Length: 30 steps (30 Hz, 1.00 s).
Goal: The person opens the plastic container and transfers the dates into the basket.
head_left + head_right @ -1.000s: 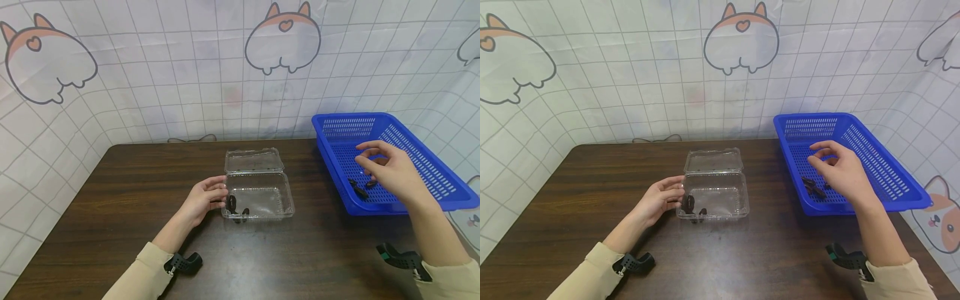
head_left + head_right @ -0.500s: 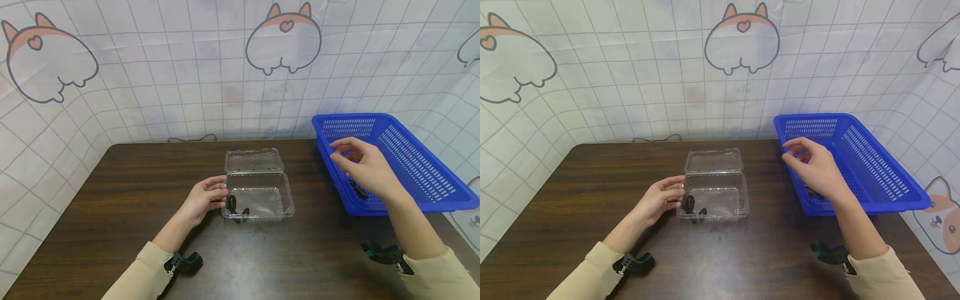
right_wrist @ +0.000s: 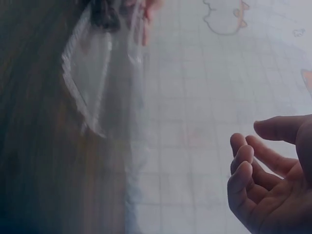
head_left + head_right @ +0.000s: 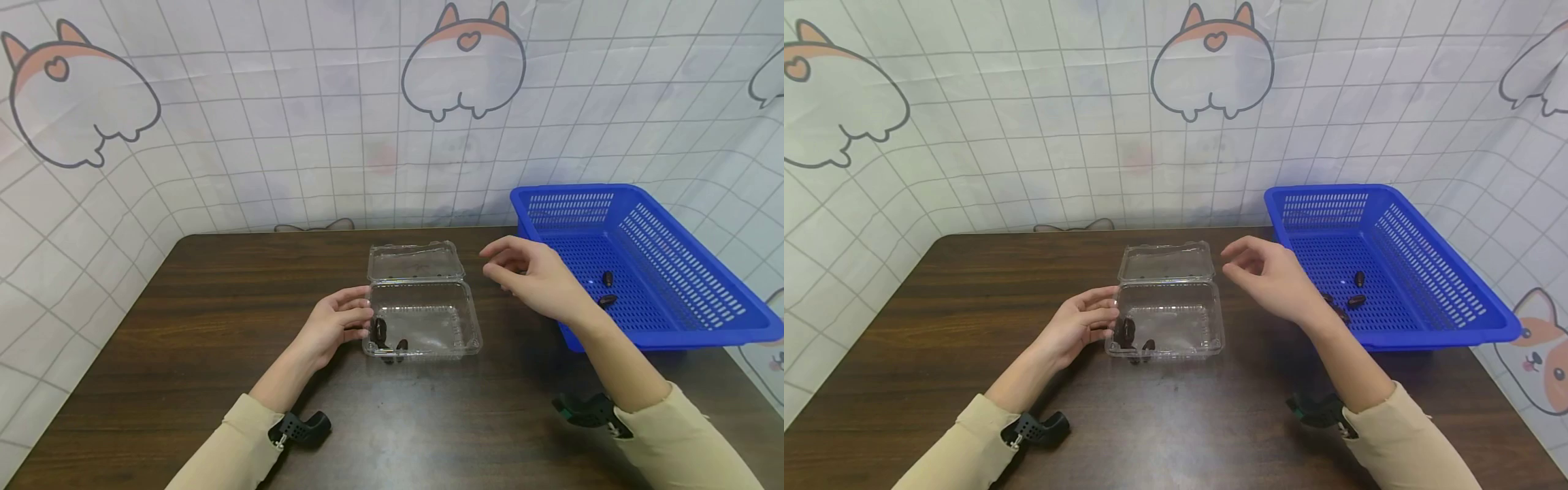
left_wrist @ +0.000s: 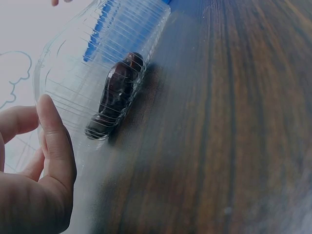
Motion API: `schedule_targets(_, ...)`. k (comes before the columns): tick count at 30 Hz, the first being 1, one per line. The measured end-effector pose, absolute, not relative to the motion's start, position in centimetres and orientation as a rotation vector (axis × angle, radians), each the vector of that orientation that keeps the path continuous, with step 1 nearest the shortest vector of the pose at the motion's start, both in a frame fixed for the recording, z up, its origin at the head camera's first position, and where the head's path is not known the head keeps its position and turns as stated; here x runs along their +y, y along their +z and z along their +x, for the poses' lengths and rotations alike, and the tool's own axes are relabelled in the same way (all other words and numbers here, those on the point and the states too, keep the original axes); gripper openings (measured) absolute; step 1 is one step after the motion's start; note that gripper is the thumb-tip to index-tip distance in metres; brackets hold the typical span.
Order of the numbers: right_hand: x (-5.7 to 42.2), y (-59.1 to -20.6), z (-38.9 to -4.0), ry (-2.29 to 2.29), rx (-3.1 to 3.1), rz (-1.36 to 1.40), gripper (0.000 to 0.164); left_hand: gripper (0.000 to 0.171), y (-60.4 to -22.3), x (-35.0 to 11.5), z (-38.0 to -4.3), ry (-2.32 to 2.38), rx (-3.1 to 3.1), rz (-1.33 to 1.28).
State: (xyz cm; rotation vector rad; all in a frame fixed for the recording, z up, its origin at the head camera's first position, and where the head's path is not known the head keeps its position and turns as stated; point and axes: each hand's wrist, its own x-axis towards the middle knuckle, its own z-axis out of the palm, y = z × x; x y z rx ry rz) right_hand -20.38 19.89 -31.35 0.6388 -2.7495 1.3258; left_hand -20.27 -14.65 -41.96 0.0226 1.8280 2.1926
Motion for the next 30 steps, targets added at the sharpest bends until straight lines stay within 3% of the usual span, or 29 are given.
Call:
schedule_targets(14,15.7,-34.3,-21.4,1.369,-2.863,0.824,0.016,0.048,-42.0,-14.7,-20.3,2.197,1.825,0.016)
schedule_targets(30,11.8,-37.1,-22.1,1.446,-3.0,1.053,0.023,0.048,-41.8,-14.6,-20.2,2.191,1.838,0.015)
